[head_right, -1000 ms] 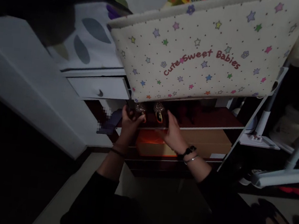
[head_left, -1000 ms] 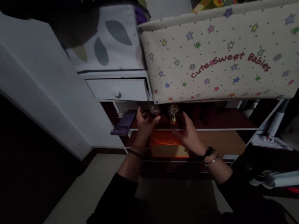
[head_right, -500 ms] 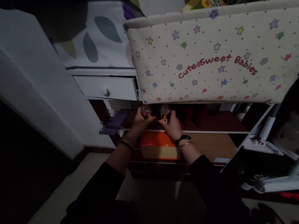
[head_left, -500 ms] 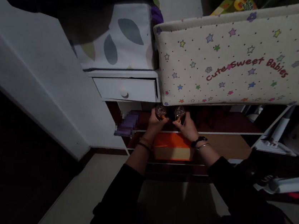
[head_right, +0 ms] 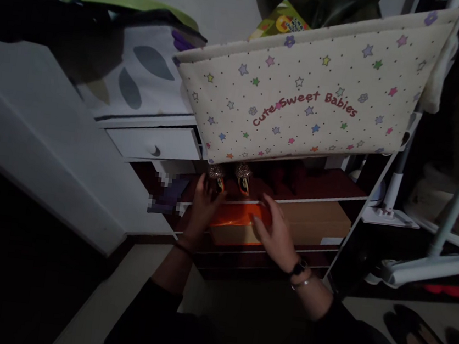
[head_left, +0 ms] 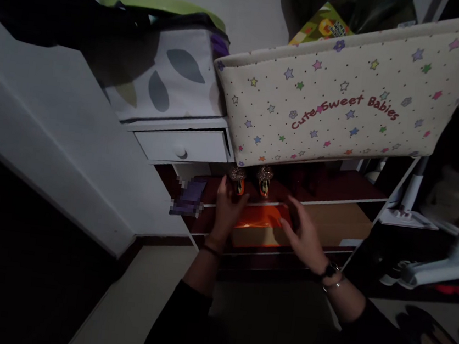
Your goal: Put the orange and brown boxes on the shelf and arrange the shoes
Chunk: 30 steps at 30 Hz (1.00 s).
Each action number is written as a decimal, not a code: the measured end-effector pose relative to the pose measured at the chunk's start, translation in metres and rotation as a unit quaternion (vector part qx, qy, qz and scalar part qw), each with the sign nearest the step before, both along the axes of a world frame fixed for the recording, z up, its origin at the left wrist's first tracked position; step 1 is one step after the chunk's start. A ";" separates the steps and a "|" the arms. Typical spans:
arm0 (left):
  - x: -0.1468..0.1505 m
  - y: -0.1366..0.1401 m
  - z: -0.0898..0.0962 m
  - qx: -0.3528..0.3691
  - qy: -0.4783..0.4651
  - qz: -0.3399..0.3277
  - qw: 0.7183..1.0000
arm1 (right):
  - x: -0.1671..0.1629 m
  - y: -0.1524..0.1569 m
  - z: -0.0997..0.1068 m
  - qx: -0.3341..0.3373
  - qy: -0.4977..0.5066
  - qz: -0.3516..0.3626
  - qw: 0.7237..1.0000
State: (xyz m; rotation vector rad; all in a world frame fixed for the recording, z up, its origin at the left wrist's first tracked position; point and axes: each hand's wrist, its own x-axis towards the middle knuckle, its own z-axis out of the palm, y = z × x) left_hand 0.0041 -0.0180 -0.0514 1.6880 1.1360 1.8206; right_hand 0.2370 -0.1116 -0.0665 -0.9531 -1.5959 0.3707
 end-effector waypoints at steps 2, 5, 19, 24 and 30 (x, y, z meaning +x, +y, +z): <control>0.000 -0.042 -0.021 0.021 0.017 0.037 0.999 | 0.017 -0.031 -0.025 -0.055 0.038 -0.002 0.998; 0.004 -0.111 -0.075 -0.031 0.020 0.092 0.995 | 0.036 -0.067 -0.084 -0.178 0.081 -0.031 0.980; 0.062 -0.200 -0.223 -0.467 0.025 -0.210 0.859 | 0.050 -0.100 -0.213 -0.455 0.031 0.040 0.889; 0.070 -0.203 -0.232 -0.477 0.082 -0.233 0.843 | 0.040 -0.101 -0.223 -0.457 -0.006 0.040 0.888; 0.067 -0.203 -0.240 -0.457 0.114 -0.261 0.842 | 0.027 -0.106 -0.230 -0.468 -0.055 0.049 0.880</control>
